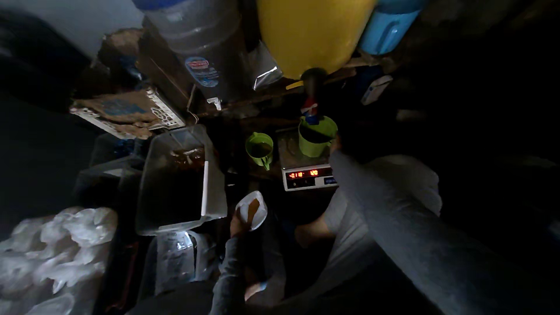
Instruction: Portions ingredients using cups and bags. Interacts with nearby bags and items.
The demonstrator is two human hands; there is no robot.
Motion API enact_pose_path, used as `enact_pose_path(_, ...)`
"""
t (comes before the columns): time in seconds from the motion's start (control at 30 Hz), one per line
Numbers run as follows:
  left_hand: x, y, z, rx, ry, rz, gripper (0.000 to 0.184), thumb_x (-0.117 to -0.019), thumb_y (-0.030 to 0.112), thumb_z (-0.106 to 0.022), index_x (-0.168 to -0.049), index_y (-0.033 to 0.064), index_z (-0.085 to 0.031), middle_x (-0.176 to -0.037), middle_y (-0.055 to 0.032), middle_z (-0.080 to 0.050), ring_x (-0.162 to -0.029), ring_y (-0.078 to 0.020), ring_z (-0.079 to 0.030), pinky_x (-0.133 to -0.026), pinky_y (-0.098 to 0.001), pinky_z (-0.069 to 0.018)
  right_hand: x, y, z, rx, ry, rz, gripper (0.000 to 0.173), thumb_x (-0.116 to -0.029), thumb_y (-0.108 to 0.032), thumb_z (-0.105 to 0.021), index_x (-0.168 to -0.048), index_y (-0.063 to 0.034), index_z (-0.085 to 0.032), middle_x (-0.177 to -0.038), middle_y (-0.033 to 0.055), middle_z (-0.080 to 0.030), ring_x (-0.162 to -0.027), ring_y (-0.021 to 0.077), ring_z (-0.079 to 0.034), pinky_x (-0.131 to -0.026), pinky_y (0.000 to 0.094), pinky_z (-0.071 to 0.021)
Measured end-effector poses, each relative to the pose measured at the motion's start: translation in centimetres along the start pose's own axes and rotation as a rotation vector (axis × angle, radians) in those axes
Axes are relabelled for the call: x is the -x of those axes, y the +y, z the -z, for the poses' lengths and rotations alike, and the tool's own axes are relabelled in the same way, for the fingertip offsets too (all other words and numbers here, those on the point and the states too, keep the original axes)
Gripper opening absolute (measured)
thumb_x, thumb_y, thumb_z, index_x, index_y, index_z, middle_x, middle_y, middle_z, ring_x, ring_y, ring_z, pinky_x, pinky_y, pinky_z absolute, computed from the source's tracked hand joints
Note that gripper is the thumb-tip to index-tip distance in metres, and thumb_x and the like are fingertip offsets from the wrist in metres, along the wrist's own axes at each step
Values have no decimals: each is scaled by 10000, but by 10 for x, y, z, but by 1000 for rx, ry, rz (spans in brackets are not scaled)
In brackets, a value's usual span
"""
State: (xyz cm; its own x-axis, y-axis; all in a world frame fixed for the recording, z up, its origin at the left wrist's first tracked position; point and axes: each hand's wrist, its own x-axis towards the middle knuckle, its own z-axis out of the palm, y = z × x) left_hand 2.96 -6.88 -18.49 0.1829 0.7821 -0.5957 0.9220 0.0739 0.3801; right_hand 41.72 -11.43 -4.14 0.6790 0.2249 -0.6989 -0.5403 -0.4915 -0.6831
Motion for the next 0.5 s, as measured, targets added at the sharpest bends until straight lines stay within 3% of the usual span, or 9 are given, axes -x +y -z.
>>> enact_pose_path(0.03, 1, -1, -1, 4, 5, -5, 809, -896, 137, -775, -1572, 17, -346, -1496, -276, -498, -1370, -409, -520, -1147, -529, -411, -7, 14, -13, -92, 139, 117, 439, -1122, -160, -412, -1509, 48, -430, -1565, 219, -451, -1453, 265, -437, -1195, 354, -324)
enact_pose_path(0.1, 1, -3, -5, 14, 3, -17, 800, -896, 135, -775, -1567, 19, -356, -1500, -274, -494, -1370, -405, -519, -1147, -528, -414, -64, 61, -53, -242, 545, 519, 422, -1092, -179, -489, -1361, 145, -529, -1362, 304, -590, -1272, 281, -593, -1063, 229, -442)
enact_pose_path(0.13, 1, -3, -7, 26, -6, -16, 803, -893, 124, -777, -1570, 28, -355, -1501, -270, -495, -1368, -404, -522, -1145, -529, -417, -104, 77, -77, -336, 861, 739, 429, -1025, -171, -574, -1241, 199, -584, -1182, 353, -651, -1107, 321, -668, -960, 180, -490)
enact_pose_path(0.17, 1, -4, -7, 33, -15, -17, 803, -889, 113, -777, -1570, 41, -359, -1491, -267, -507, -1354, -404, -536, -1134, -533, -431, -76, 61, -60, -331, 573, 446, 479, -1041, -141, -587, -1436, 104, -471, -1431, 256, -552, -1325, 252, -546, -1085, 217, -416)
enact_pose_path(0.2, 1, -6, -7, 40, -20, -18, 798, -882, 98, -780, -1566, 50, -372, -1470, -271, -525, -1329, -412, -557, -1113, -544, -450, -60, 47, -48, -245, 413, 285, 551, -1025, -127, -613, -1516, 12, -406, -1552, 166, -459, -1436, 214, -438, -1172, 271, -354)
enact_pose_path(0.23, 2, -8, -6, 42, -19, -27, 788, -878, 90, -779, -1559, 47, -384, -1453, -280, -536, -1316, -422, -564, -1106, -553, -453, -68, 52, -69, -200, 592, 438, 529, -943, -91, -685, -1427, 46, -521, -1456, 255, -530, -1372, 349, -499, -1154, 388, -396)
enact_pose_path(0.3, 0, -9, -5, 25, -2, -39, 767, -880, 104, -781, -1546, 37, -407, -1439, -286, -549, -1322, -427, -558, -1119, -555, -436, -54, 35, -72, 127, 449, 664, 497, -1013, -204, -613, -1459, -16, -499, -1481, 289, -488, -1371, 450, -482, -1135, 534, -406)
enact_pose_path(0.33, -1, -11, -6, 14, 7, -41, 761, -881, 109, -781, -1543, 38, -414, -1432, -287, -555, -1319, -429, -560, -1117, -560, -437, -55, 20, -76, 165, 402, 785, 457, -1007, -220, -615, -1413, -19, -549, -1437, 289, -527, -1330, 456, -510, -1102, 558, -422)
enact_pose_path(0.5, -6, -18, -9, -19, 9, -50, 745, -892, 95, -759, -1551, 62, -414, -1430, -280, -557, -1305, -433, -568, -1091, -575, -458, -58, -96, -83, 551, -10, 997, 326, -1006, -96, -594, -1316, -3, -631, -1435, 238, -547, -1352, 387, -524, -1129, 523, -441)
